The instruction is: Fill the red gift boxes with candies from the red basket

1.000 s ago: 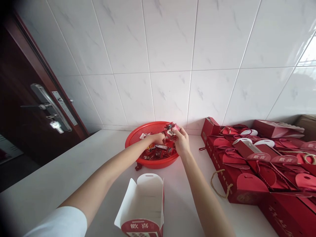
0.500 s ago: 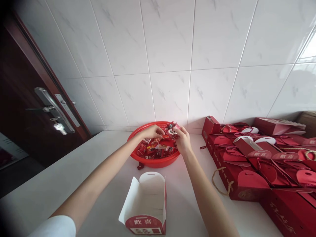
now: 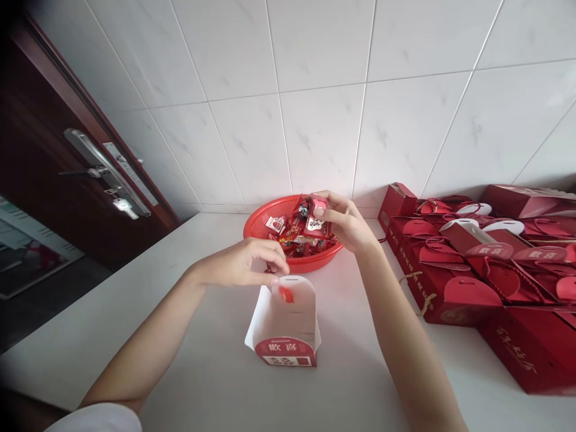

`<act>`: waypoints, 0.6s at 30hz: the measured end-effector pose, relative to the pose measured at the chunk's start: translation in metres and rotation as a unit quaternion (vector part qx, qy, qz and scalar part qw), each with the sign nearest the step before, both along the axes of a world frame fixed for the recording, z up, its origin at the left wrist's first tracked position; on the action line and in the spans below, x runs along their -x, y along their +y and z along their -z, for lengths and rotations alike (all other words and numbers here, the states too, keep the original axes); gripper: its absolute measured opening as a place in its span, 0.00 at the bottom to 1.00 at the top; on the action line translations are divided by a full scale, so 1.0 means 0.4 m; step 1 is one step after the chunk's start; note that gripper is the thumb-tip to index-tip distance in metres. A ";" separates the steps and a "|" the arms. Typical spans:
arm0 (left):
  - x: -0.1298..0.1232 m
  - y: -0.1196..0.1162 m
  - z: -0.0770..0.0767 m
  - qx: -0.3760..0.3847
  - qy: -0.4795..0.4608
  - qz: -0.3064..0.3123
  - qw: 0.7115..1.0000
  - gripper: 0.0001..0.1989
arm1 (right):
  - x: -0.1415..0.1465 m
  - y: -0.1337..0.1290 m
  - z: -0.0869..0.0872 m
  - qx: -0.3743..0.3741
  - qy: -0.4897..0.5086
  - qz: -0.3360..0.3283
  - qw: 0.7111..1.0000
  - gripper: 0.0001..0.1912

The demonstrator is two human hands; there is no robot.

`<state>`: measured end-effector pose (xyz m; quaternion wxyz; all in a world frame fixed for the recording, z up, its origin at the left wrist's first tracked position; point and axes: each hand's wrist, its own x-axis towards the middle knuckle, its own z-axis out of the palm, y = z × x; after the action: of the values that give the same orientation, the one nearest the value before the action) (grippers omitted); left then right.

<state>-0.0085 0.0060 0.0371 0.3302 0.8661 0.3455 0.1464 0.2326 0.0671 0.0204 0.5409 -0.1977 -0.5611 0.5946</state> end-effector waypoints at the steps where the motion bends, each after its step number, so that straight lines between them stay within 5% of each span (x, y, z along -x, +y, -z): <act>1: 0.000 -0.006 0.004 -0.004 0.012 -0.005 1.000 0.07 | -0.003 -0.011 -0.008 -0.018 -0.020 -0.005 1.000 0.17; 6: -0.004 -0.005 0.034 0.019 0.075 0.015 0.997 0.06 | -0.018 -0.065 -0.041 -0.088 -0.108 -0.055 0.989 0.13; 10: -0.018 0.016 0.061 -0.031 0.062 -0.060 0.996 0.10 | -0.025 -0.093 -0.060 -0.120 -0.172 -0.073 0.975 0.10; 13: -0.023 0.037 0.073 -0.057 0.018 -0.093 0.994 0.07 | -0.025 -0.101 -0.065 -0.158 -0.251 -0.102 0.949 0.08; 18: -0.018 0.063 0.077 -0.021 -0.010 -0.050 0.998 0.03 | -0.009 -0.096 -0.048 -0.210 -0.370 -0.098 0.900 0.07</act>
<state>-0.0012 0.0312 0.0064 0.3073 0.8531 0.3819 0.1786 0.2362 0.0288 0.0395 0.2625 -0.2295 -0.8490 0.3971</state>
